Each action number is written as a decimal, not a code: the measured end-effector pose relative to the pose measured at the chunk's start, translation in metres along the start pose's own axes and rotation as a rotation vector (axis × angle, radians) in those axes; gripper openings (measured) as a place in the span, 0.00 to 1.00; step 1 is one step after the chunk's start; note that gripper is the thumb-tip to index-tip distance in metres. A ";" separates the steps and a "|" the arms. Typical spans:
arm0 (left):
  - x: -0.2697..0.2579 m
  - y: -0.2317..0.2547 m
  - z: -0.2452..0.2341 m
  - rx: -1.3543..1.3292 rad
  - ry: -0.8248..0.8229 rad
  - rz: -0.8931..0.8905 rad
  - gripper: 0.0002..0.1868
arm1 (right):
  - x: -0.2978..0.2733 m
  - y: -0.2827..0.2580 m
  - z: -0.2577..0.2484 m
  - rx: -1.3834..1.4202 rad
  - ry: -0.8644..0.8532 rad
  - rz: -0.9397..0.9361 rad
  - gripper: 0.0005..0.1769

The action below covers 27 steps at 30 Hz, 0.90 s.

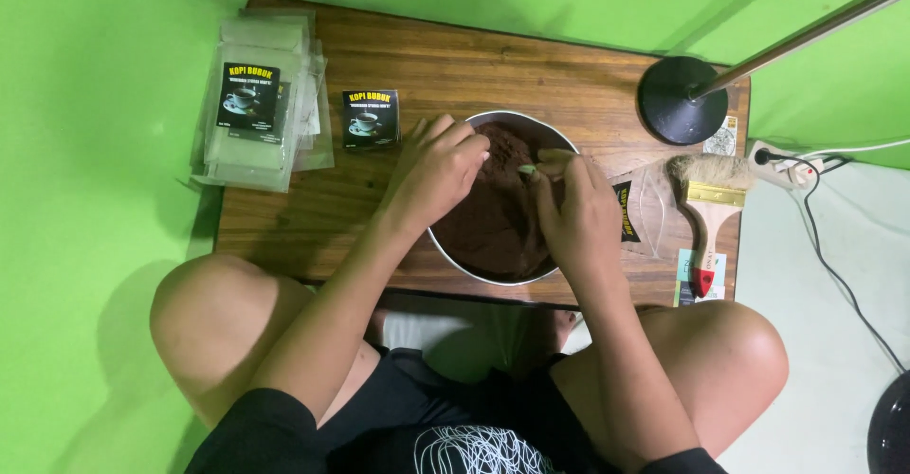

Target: The person fills small plastic bags with ground coffee by scooping the powder from a container with a spoon and pouring it into the bags, then shaking the bags by hand to settle the contents.

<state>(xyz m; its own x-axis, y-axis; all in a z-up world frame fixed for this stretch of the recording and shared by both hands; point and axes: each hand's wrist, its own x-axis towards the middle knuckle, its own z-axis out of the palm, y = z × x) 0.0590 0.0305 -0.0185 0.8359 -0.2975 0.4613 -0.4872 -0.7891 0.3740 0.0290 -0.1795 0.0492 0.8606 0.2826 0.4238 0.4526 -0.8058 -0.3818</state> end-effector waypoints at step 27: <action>-0.047 0.026 0.000 0.097 -0.131 -0.163 0.10 | -0.043 0.028 0.041 -0.293 -0.184 0.043 0.13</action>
<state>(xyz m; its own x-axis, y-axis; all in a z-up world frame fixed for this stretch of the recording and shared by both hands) 0.0078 0.0238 -0.0307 0.9304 -0.2236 0.2905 -0.3214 -0.8786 0.3532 0.0145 -0.1924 -0.0132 0.9170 0.3130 0.2470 0.3519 -0.9266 -0.1322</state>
